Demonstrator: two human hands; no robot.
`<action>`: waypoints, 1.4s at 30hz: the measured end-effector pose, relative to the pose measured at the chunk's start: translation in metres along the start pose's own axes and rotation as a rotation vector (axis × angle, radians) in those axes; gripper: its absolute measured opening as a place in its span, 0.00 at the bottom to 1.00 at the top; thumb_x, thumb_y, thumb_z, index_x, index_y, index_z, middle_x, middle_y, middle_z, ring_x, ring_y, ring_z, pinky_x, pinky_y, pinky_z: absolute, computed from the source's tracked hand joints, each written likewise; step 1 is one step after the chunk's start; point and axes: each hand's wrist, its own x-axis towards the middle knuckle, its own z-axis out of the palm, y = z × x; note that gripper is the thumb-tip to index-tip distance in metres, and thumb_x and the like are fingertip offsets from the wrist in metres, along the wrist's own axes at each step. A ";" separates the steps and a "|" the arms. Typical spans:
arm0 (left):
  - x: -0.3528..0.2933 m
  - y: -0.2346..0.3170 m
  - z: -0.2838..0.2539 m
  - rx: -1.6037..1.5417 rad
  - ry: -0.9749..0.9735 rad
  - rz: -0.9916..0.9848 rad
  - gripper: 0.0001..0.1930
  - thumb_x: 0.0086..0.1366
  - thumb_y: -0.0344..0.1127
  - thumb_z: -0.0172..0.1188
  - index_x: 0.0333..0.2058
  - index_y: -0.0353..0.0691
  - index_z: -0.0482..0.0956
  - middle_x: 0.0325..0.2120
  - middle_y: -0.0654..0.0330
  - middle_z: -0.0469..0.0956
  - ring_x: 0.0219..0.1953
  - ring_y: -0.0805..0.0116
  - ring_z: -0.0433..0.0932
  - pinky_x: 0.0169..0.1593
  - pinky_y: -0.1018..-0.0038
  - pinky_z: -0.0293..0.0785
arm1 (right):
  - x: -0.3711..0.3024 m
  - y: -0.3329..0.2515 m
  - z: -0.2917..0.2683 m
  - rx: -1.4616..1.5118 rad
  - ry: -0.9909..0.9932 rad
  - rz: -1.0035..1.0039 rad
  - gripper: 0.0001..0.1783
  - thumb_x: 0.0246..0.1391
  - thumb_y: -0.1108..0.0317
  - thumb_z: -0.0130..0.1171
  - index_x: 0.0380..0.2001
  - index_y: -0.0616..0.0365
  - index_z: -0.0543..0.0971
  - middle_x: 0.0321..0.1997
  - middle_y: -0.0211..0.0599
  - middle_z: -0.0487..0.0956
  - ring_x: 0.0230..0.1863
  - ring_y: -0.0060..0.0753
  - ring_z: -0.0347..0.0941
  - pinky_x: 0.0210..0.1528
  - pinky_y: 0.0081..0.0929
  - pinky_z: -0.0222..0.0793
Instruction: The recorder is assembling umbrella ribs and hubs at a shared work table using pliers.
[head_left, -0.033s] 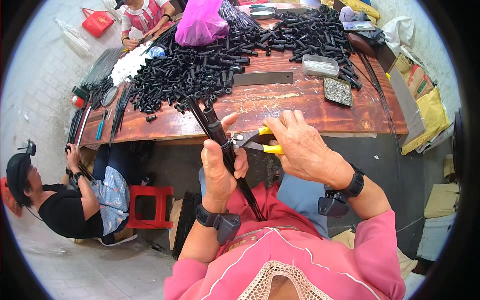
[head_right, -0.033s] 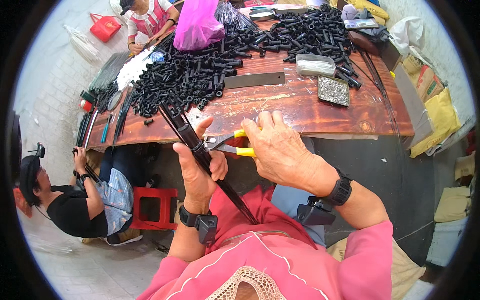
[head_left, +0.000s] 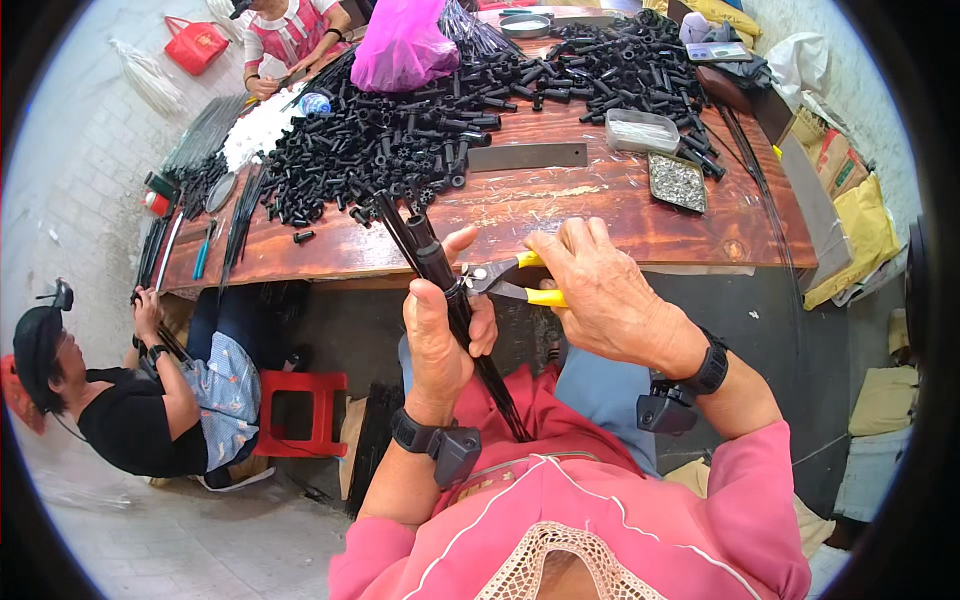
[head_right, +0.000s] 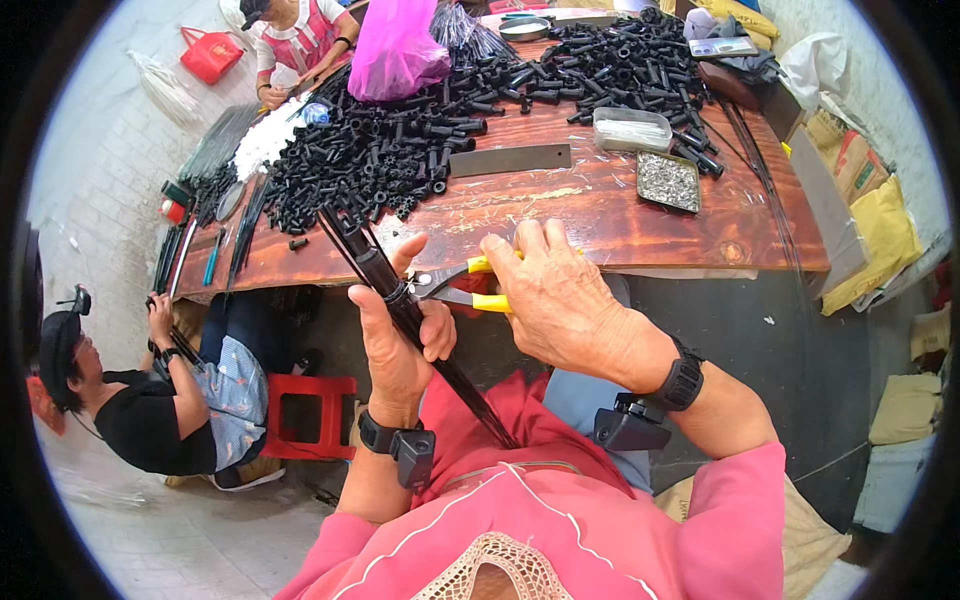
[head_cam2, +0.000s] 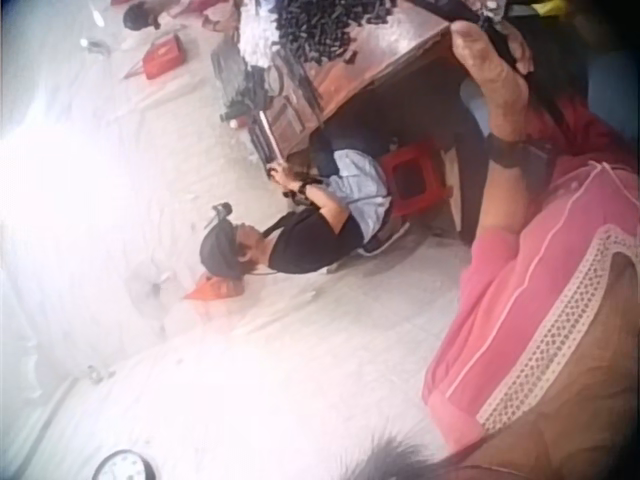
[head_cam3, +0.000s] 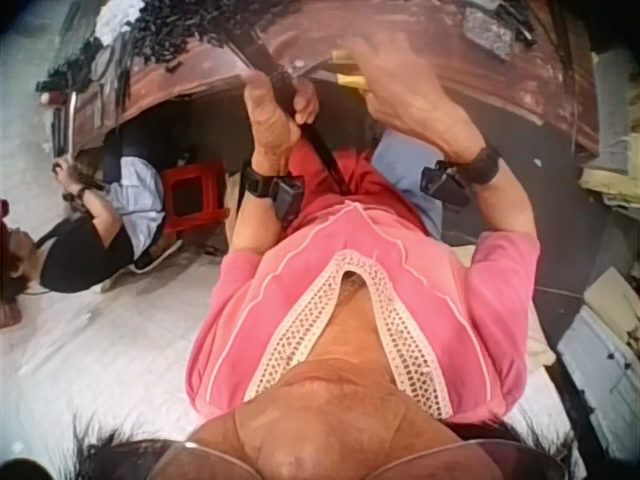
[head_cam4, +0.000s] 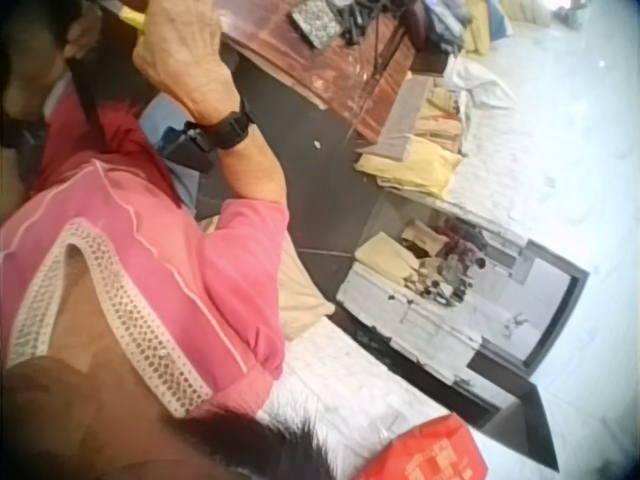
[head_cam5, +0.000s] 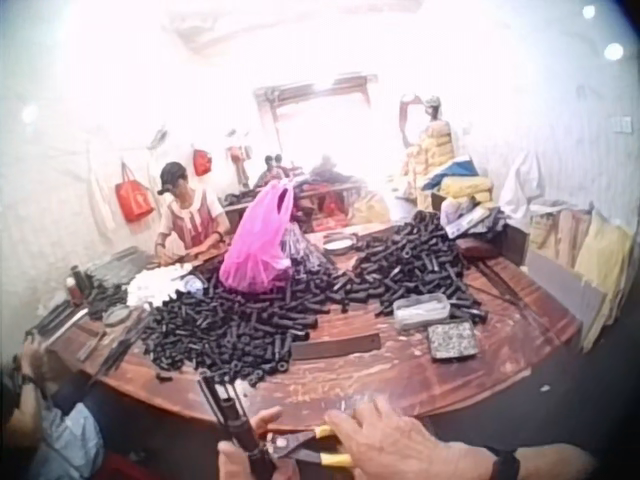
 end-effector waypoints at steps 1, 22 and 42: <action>0.000 0.000 -0.001 0.056 -0.001 0.015 0.50 0.56 0.79 0.37 0.61 0.39 0.61 0.10 0.70 0.60 0.09 0.79 0.57 0.15 0.80 0.56 | 0.001 0.000 0.001 0.004 0.002 0.001 0.24 0.39 0.77 0.59 0.45 0.64 0.68 0.40 0.54 0.68 0.44 0.53 0.65 0.44 0.43 0.68; 0.006 -0.002 -0.008 -0.073 -0.080 0.056 0.44 0.61 0.71 0.47 0.54 0.29 0.70 0.11 0.69 0.63 0.11 0.81 0.60 0.16 0.81 0.57 | -0.005 -0.014 -0.002 -0.243 0.205 -0.010 0.31 0.37 0.77 0.60 0.50 0.65 0.68 0.42 0.50 0.68 0.45 0.49 0.65 0.45 0.39 0.67; 0.003 0.002 -0.004 0.098 0.094 0.065 0.39 0.63 0.68 0.47 0.47 0.30 0.73 0.11 0.69 0.62 0.10 0.79 0.59 0.16 0.80 0.56 | -0.016 -0.044 0.029 -0.293 0.266 0.249 0.23 0.41 0.71 0.59 0.44 0.62 0.70 0.34 0.43 0.66 0.39 0.42 0.66 0.35 0.30 0.69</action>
